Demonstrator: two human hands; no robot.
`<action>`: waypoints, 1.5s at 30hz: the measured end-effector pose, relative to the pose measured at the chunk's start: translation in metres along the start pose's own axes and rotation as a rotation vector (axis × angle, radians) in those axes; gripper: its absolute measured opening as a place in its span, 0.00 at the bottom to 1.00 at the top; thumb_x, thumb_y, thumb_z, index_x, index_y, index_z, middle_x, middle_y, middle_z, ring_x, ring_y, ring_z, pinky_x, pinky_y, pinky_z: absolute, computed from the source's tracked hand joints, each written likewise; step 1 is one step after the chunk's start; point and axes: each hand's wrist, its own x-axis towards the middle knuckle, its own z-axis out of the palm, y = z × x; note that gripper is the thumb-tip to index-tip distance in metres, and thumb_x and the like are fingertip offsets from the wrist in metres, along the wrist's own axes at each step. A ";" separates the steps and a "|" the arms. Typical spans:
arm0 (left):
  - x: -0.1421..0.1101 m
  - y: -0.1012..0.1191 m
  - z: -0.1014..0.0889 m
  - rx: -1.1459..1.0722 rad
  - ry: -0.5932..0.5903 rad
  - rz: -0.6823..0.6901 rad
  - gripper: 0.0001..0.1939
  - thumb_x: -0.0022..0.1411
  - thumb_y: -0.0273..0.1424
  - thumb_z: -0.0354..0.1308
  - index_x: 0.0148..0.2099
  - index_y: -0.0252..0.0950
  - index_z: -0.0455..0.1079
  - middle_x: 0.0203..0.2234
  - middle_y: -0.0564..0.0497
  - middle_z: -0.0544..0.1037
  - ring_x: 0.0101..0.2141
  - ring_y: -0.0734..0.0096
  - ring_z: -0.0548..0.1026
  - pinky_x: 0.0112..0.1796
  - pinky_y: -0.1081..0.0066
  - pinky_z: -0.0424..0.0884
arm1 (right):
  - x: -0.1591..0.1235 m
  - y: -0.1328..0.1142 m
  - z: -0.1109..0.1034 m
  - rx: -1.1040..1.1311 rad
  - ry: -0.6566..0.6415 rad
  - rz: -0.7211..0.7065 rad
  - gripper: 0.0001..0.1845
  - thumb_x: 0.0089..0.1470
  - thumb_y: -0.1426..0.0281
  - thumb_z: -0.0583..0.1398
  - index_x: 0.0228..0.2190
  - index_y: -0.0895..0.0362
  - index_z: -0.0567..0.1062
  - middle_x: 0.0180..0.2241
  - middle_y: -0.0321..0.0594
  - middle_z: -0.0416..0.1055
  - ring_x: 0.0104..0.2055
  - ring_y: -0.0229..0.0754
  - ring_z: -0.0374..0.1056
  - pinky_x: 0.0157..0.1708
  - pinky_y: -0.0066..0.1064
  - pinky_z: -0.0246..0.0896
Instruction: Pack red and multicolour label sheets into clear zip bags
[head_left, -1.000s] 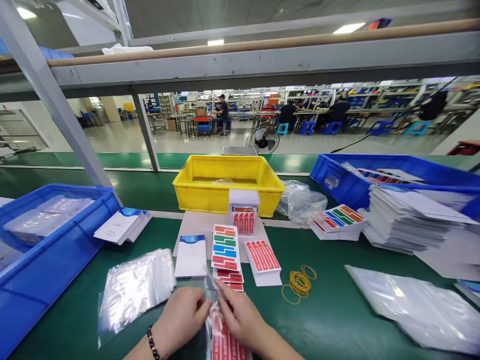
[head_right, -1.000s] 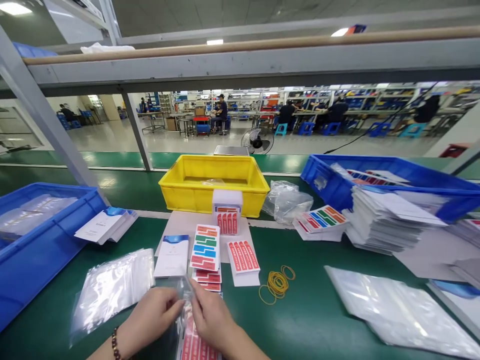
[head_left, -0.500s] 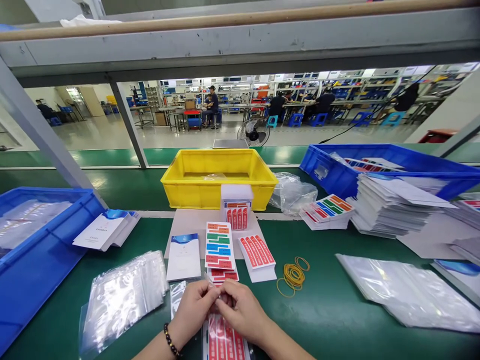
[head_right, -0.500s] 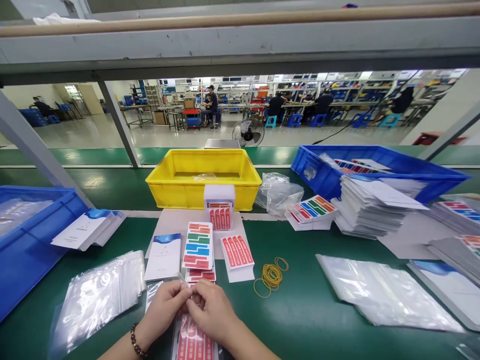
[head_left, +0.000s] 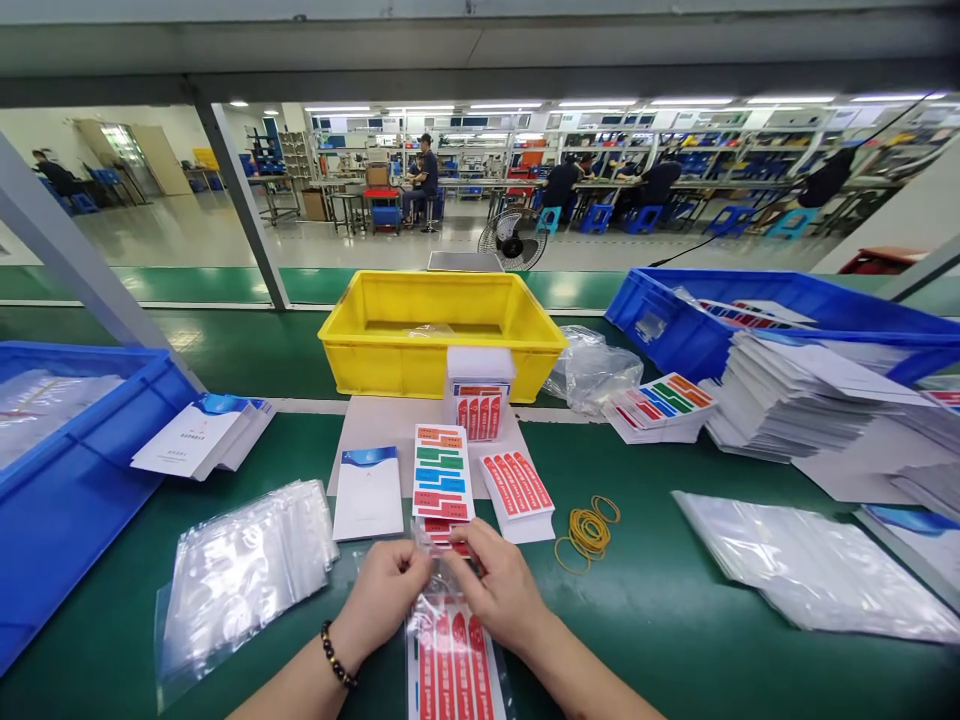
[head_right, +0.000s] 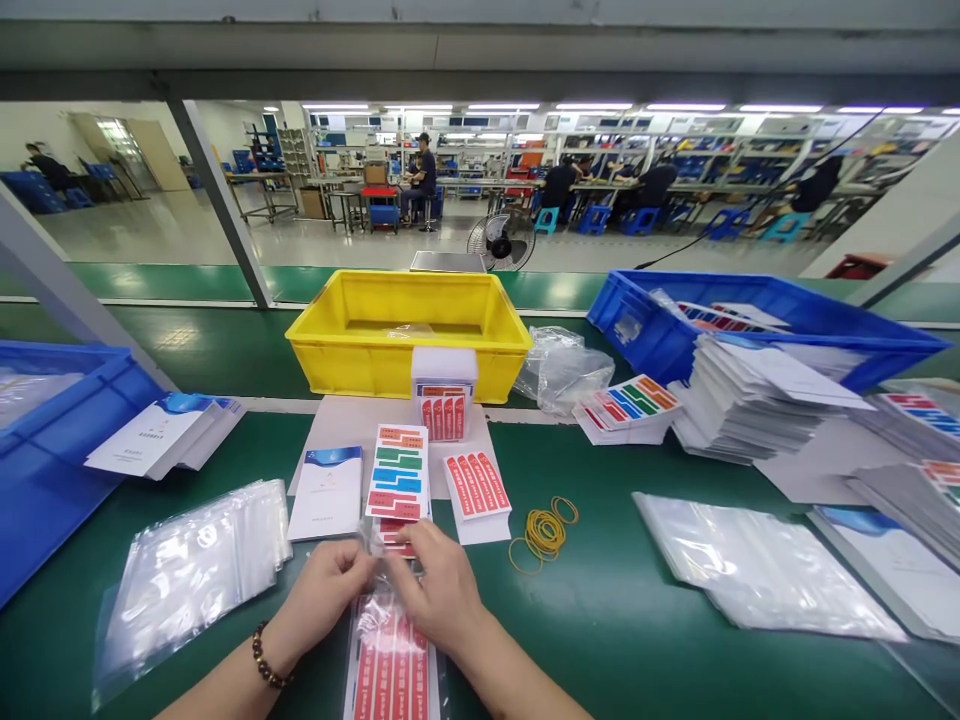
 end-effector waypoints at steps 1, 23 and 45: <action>0.001 0.000 -0.001 -0.011 0.012 -0.007 0.18 0.52 0.37 0.50 0.16 0.37 0.52 0.12 0.59 0.57 0.17 0.79 0.54 0.20 0.76 0.52 | -0.002 -0.003 -0.001 -0.001 -0.024 -0.063 0.11 0.51 0.63 0.55 0.34 0.57 0.69 0.28 0.39 0.65 0.29 0.40 0.62 0.27 0.29 0.58; -0.013 0.018 -0.034 0.617 -0.264 0.356 0.08 0.56 0.29 0.53 0.27 0.37 0.72 0.22 0.53 0.75 0.26 0.72 0.69 0.28 0.76 0.60 | 0.006 0.010 -0.039 0.232 -0.464 -0.096 0.12 0.52 0.68 0.57 0.19 0.57 0.68 0.28 0.36 0.65 0.30 0.37 0.63 0.31 0.27 0.59; -0.017 -0.004 -0.018 -0.082 -0.449 0.229 0.25 0.47 0.52 0.57 0.33 0.34 0.76 0.17 0.54 0.70 0.17 0.76 0.62 0.21 0.76 0.58 | 0.080 -0.022 0.027 -0.299 -0.123 -0.460 0.11 0.54 0.77 0.51 0.33 0.57 0.73 0.30 0.41 0.69 0.36 0.42 0.65 0.51 0.49 0.50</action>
